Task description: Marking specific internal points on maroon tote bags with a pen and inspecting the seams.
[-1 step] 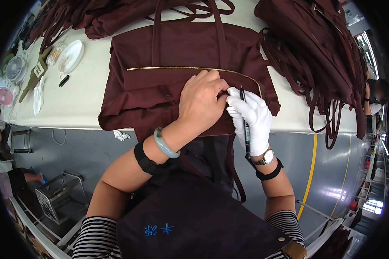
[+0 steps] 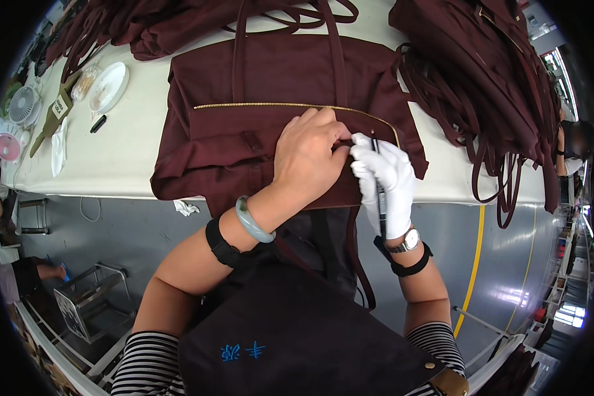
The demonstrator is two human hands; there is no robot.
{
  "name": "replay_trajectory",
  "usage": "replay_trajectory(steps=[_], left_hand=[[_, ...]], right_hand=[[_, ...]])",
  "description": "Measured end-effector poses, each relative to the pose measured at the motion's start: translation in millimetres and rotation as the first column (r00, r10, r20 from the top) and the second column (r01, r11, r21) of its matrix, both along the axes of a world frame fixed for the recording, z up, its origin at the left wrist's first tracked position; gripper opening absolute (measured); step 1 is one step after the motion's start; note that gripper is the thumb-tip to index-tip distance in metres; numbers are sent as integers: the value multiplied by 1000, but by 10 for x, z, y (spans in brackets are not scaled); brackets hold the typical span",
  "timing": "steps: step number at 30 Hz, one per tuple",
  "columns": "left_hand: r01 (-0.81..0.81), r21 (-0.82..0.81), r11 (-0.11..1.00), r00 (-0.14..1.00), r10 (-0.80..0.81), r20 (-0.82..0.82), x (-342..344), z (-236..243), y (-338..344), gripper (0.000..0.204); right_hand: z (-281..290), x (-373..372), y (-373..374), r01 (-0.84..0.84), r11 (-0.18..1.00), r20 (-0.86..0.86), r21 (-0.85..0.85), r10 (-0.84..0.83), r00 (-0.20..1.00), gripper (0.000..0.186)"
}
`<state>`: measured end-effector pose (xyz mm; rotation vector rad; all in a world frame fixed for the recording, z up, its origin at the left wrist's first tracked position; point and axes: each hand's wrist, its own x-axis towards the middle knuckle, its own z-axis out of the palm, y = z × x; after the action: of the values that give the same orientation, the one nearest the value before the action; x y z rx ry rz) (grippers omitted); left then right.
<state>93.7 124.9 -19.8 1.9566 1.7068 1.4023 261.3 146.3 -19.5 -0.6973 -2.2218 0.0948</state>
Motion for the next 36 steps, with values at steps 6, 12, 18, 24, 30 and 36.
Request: replay_trajectory(steps=[6,12,18,24,30,36], left_hand=[[12,-8,1000,1000,-13,-7,-6,13,-5,12],[23,-19,1000,1000,-23,-8,-12,27,-12,13],[24,-10,1000,1000,-24,-13,-17,16,2,12],[23,52,998,1000,-22,-20,-7,-13,9,13],[28,38,999,999,-26,-38,-11,-18,-11,14],[17,74,997,999,-14,-51,-2,-47,-8,15]], right_hand=[[10,10,-42,-147,931,-406,-334,-1,914,21],[89,31,-20,-160,927,-444,-340,-8,896,21],[153,-19,122,-81,997,-82,-17,80,993,22],[127,-65,71,-43,997,4,58,43,999,30],[101,-61,67,-72,997,-62,25,74,995,20],[43,-50,47,-18,993,-26,117,21,999,22]])
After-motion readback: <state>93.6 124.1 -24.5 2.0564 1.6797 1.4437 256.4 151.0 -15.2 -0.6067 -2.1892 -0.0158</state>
